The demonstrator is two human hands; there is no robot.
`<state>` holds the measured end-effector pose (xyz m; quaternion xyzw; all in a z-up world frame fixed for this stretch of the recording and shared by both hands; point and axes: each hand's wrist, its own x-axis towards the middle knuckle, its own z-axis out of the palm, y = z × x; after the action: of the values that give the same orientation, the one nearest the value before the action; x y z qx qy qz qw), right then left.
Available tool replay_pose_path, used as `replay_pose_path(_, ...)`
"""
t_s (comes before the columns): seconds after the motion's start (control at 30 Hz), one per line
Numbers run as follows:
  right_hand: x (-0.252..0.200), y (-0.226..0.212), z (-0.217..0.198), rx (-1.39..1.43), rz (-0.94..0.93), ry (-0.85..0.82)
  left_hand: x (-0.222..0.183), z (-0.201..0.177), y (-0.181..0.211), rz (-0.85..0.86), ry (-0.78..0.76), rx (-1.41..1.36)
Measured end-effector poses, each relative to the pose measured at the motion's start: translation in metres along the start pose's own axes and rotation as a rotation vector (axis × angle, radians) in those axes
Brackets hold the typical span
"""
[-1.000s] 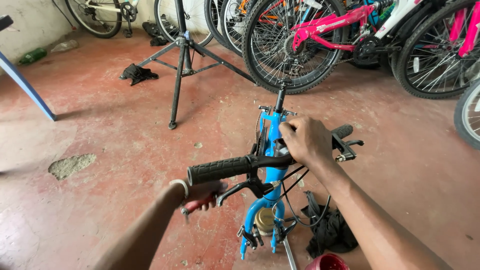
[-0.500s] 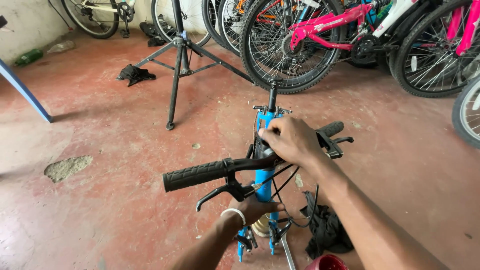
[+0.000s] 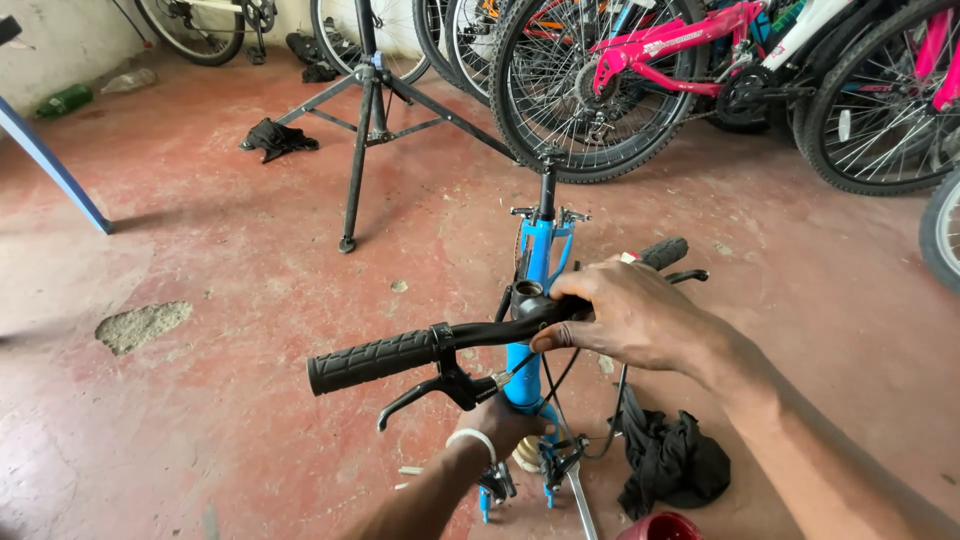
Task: Removing a bicycle fork from a frame by loosening the stem bolts and removing the handlebars.
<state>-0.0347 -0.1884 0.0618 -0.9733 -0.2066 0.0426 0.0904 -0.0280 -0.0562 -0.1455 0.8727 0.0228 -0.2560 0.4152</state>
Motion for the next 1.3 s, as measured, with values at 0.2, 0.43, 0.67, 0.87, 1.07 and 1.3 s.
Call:
replay_pose_path(0.2,-0.001,0.008,0.010,0.057,-0.037,0.112,-0.029,-0.001,0.024,-0.062,0.145,-0.087)
replay_pose_path(0.43,-0.011,0.020,0.018,-0.003,-0.119,0.291,-0.021,0.007,0.024,-0.004,0.177,-0.039)
replay_pose_path(0.67,0.003,0.082,-0.006,0.341,-0.010,0.417,-0.041,-0.001,0.029,0.003,0.105,-0.133)
replay_pose_path(0.87,0.011,0.110,0.025,0.351,0.141,0.564,-0.028,0.009,0.034,-0.089,0.203,-0.151)
replay_pose_path(1.07,0.007,0.119,0.032,0.324,0.153,0.656,-0.041,0.013,0.051,-0.176,0.239,-0.349)
replay_pose_path(1.3,-0.035,0.054,0.022,0.300,0.441,0.788,-0.056,0.012,0.050,-0.132,0.366,-0.237)
